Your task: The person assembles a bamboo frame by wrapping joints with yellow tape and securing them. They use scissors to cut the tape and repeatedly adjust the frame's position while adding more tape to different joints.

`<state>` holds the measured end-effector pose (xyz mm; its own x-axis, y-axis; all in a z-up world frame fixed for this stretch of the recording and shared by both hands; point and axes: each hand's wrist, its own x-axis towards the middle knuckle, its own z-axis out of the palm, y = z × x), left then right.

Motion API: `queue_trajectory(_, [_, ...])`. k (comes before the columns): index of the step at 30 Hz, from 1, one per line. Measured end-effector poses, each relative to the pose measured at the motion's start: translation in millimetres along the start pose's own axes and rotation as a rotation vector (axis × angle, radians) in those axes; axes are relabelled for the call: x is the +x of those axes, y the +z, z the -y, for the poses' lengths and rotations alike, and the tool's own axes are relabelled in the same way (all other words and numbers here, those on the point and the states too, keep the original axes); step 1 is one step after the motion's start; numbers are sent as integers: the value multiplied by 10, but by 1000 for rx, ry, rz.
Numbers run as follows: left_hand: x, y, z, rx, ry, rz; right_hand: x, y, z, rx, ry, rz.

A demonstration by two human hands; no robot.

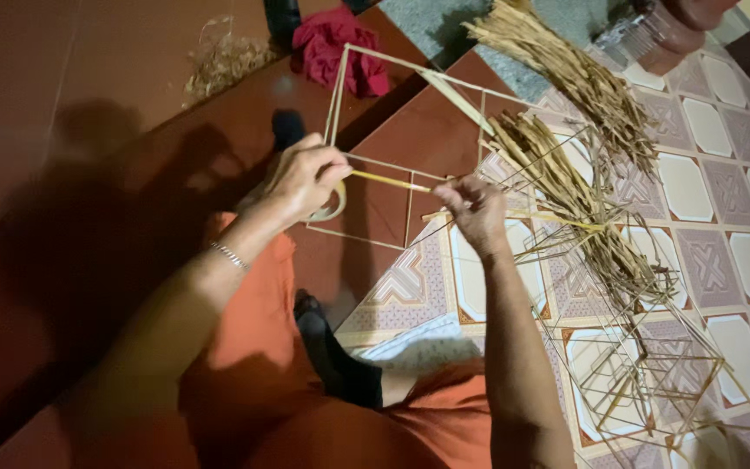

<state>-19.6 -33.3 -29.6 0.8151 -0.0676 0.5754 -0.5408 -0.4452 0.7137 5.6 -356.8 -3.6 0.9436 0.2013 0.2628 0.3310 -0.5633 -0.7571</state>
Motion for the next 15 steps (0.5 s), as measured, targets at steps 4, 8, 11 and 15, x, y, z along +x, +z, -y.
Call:
queue_trajectory(4, [-63,46,-39,-30,41,-50,-32,-76,-92,5,-28,58])
queue_trajectory(8, [-123,60,-72,-85,36,-95,-77,-158,-36,-258,-39,70])
queue_trajectory(11, [-115,83,-49,-88,33,-71,-85,-188,79,-450,-212,77])
queue_trajectory(15, [-40,120,33,-84,35,-6,-119,-148,139,-354,-123,51])
